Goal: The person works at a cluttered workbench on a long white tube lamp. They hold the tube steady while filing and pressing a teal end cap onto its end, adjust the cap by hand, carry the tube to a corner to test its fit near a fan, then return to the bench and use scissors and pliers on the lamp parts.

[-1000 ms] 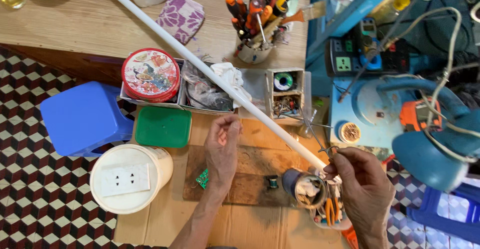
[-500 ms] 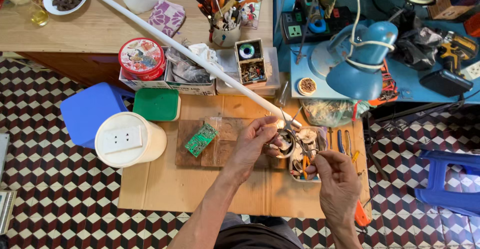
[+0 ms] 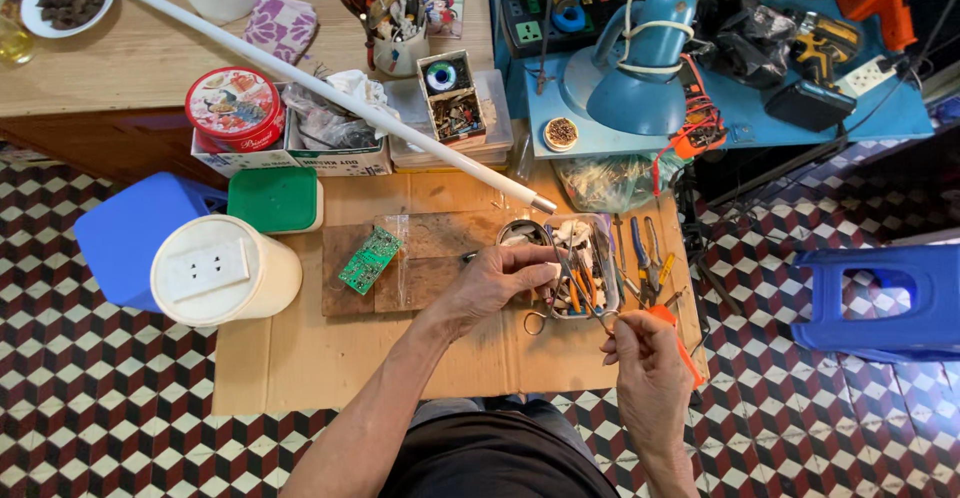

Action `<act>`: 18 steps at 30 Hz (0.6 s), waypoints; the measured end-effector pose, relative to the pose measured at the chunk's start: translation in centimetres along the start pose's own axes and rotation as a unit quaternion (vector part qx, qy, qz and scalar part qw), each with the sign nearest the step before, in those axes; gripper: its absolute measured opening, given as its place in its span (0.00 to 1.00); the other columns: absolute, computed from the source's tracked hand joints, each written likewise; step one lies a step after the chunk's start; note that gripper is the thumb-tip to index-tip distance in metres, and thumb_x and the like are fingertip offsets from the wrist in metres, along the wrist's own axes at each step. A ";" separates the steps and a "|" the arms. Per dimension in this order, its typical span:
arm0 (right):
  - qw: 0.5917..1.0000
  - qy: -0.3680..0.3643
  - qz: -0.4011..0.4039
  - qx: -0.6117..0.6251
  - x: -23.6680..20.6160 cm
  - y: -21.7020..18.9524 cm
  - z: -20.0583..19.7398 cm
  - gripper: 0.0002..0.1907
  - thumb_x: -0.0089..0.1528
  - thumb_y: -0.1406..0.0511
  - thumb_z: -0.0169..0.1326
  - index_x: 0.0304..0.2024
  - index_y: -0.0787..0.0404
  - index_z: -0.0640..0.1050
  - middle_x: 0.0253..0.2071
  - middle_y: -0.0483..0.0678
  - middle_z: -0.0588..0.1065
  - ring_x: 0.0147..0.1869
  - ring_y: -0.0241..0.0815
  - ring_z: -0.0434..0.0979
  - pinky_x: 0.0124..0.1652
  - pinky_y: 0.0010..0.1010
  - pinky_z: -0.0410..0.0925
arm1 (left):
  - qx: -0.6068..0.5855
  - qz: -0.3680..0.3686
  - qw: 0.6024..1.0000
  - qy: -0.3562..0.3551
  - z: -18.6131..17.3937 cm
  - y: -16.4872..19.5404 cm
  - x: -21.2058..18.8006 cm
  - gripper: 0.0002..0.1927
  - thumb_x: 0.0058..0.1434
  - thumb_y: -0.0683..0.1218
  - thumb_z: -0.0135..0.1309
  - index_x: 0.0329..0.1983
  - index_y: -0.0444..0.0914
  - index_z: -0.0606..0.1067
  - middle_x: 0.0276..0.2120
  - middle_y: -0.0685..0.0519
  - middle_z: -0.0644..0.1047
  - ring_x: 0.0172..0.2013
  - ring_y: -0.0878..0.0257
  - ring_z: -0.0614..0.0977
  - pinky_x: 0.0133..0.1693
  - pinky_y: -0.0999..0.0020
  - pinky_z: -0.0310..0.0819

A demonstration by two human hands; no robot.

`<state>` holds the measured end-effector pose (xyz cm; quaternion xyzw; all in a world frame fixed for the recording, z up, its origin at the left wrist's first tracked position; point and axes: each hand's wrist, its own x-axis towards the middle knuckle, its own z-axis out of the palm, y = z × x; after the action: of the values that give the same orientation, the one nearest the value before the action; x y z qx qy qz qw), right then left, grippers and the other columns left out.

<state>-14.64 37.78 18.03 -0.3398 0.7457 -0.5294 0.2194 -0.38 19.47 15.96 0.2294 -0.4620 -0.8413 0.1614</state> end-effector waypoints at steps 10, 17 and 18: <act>0.972 -0.002 0.171 0.160 -3.2 -1.3 0.7 0.21 0.68 0.60 0.45 0.56 0.68 0.74 0.42 0.48 0.81 0.43 0.34 0.76 0.40 0.25 0.69 | -0.133 -0.102 0.976 -0.142 -3.6 -2.0 0.6 0.15 0.69 0.46 0.58 0.54 0.32 0.77 0.38 0.56 0.80 0.36 0.71 0.80 0.43 0.74 0.76; 0.906 -0.159 0.300 0.252 -2.1 0.0 1.2 0.25 0.67 0.60 0.49 0.62 0.70 0.74 0.37 0.52 0.76 0.39 0.36 0.70 0.37 0.26 0.62 | -0.134 -0.116 0.971 -0.158 -4.3 -1.6 1.2 0.14 0.68 0.46 0.58 0.53 0.33 0.79 0.37 0.55 0.80 0.35 0.70 0.80 0.43 0.73 0.78; 0.900 -0.178 0.301 0.260 -1.8 -0.1 1.2 0.26 0.66 0.60 0.50 0.62 0.70 0.73 0.38 0.52 0.76 0.40 0.36 0.71 0.39 0.27 0.64 | -0.132 -0.117 0.972 -0.152 -4.5 -1.5 1.3 0.15 0.68 0.46 0.58 0.53 0.33 0.79 0.37 0.55 0.80 0.35 0.70 0.80 0.42 0.73 0.78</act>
<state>-12.57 38.28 17.64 -0.1184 0.5967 -0.5441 0.5778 0.85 16.50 12.29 0.1275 -0.3362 -0.9329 0.0185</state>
